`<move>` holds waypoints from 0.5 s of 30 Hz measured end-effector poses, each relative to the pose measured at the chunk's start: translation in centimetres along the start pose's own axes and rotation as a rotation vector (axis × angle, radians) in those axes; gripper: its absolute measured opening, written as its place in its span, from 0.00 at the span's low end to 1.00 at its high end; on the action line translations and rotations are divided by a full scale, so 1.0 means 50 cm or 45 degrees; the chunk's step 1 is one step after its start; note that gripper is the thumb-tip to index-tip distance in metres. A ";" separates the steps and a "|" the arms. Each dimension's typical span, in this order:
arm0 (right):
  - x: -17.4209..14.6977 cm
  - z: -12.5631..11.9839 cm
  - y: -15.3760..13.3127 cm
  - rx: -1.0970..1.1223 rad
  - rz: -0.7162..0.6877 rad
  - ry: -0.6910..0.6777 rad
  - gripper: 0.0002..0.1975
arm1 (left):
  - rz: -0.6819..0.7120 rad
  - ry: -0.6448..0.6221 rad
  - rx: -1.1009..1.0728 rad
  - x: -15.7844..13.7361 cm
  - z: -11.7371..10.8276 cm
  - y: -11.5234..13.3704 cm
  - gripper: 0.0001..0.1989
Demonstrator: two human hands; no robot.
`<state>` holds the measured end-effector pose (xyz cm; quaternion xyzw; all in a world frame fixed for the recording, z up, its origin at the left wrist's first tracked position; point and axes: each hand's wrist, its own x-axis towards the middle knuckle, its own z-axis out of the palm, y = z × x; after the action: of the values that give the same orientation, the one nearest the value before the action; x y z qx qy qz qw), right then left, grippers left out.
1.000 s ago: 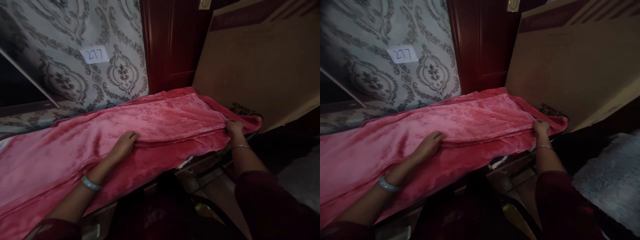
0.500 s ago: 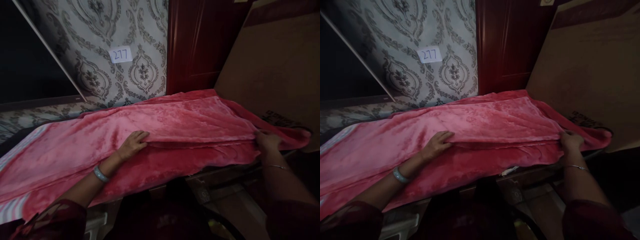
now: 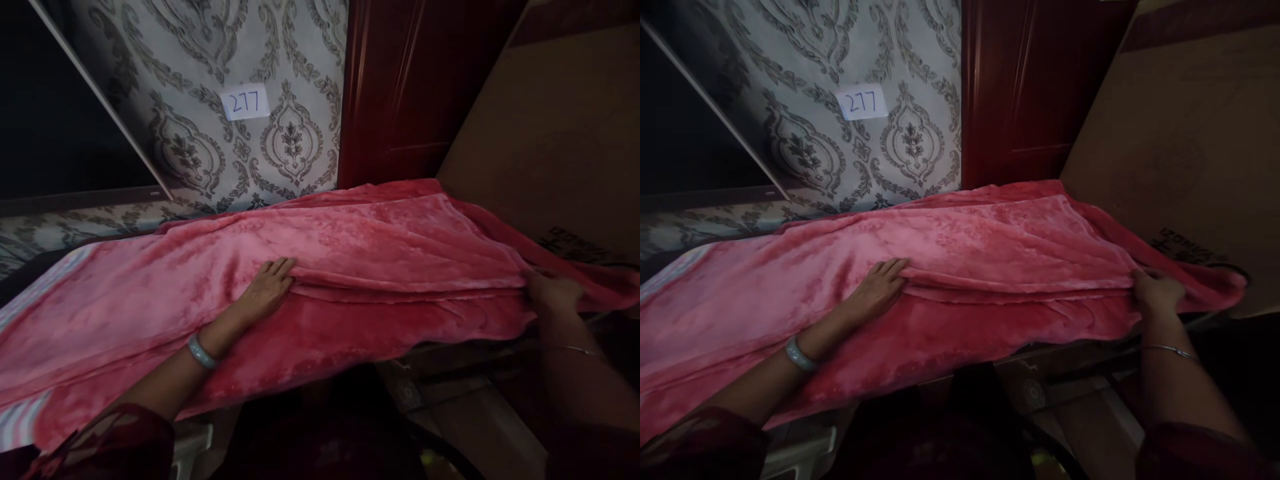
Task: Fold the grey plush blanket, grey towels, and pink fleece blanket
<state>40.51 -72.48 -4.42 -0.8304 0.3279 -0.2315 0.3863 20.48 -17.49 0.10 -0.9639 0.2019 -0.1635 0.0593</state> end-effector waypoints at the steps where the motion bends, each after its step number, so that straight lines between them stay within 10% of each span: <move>1: 0.000 -0.001 -0.002 -0.007 0.037 -0.012 0.09 | 0.024 -0.006 -0.011 0.002 -0.002 0.000 0.14; 15: -0.007 -0.005 -0.010 0.095 0.112 -0.041 0.15 | 0.045 0.079 -0.169 0.038 -0.036 0.040 0.11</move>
<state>40.31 -72.11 -3.90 -0.8038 0.3490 -0.2132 0.4320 20.78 -20.18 1.98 -0.9564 0.2312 -0.1785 -0.0082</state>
